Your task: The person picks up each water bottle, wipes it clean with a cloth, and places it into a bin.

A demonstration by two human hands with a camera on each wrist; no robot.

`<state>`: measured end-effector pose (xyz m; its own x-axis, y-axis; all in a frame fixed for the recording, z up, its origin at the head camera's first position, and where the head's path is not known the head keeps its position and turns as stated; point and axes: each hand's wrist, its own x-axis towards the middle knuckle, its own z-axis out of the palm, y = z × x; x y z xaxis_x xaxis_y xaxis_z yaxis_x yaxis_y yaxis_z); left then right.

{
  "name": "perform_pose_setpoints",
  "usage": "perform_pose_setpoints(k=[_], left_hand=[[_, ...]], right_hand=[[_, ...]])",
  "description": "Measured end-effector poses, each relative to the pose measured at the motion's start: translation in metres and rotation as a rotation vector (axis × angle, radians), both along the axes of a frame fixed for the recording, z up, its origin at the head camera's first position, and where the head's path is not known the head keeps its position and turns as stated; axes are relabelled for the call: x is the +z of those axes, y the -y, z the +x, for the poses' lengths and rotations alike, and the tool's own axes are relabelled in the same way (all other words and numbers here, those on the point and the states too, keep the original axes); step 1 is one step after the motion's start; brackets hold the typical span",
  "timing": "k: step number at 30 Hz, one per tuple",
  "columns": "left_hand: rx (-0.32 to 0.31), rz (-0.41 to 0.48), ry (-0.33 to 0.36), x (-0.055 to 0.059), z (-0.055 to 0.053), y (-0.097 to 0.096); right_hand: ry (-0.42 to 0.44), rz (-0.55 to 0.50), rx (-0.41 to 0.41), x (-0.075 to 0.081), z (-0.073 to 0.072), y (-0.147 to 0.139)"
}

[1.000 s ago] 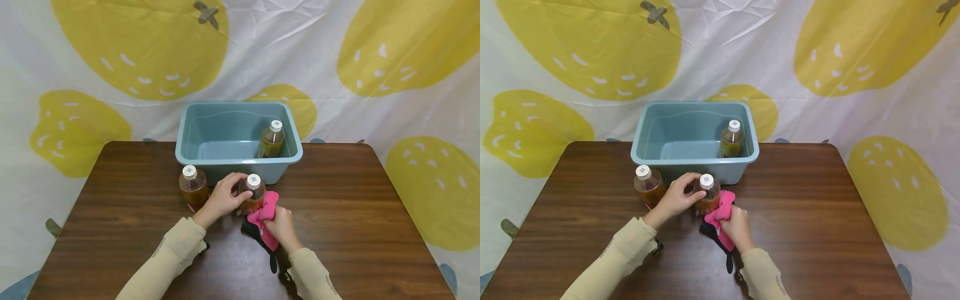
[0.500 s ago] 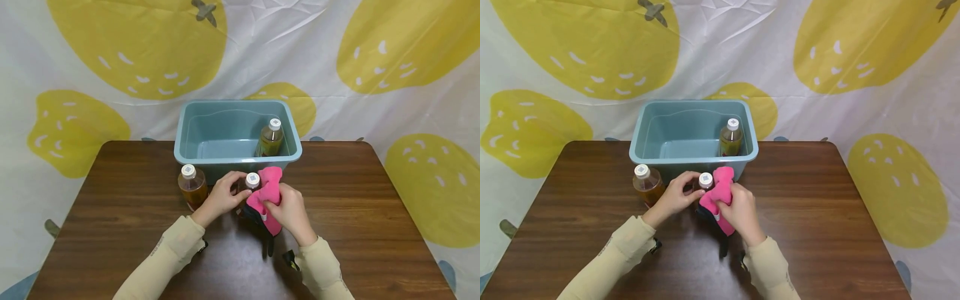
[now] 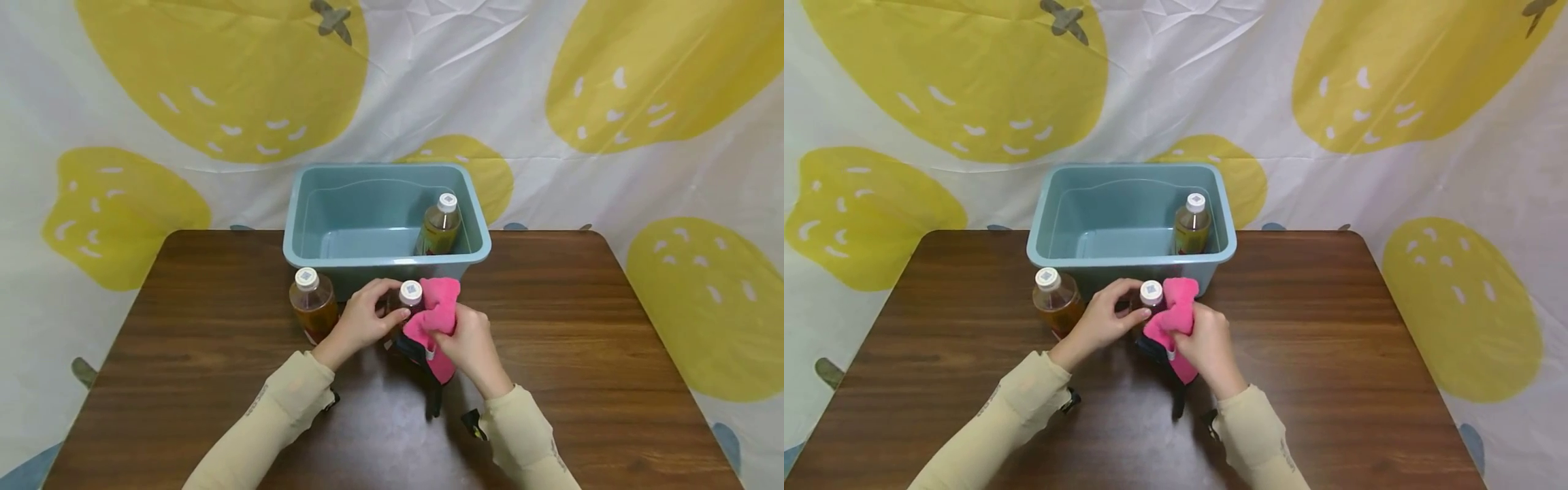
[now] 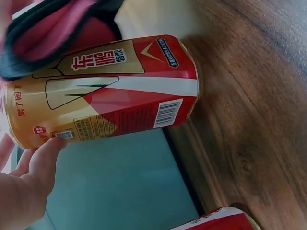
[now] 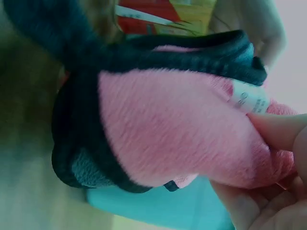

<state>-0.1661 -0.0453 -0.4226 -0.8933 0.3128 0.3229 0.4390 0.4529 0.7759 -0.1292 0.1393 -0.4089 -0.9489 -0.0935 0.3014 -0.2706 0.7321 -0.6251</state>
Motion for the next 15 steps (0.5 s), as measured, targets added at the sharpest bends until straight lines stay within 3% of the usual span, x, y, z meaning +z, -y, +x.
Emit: perform_pose_setpoints(k=[5, 10, 15], left_hand=[[0.009, -0.015, -0.03, 0.0, 0.001, 0.0], [0.004, -0.051, -0.044, 0.0, 0.002, 0.0], [-0.004, -0.043, -0.034, 0.001, 0.003, 0.0]], right_hand=[[0.021, 0.002, -0.02, -0.034, 0.0, -0.002], [0.101, 0.022, -0.018, -0.067, -0.003, -0.005], [0.121, 0.011, -0.031, -0.078, -0.005, -0.006]])
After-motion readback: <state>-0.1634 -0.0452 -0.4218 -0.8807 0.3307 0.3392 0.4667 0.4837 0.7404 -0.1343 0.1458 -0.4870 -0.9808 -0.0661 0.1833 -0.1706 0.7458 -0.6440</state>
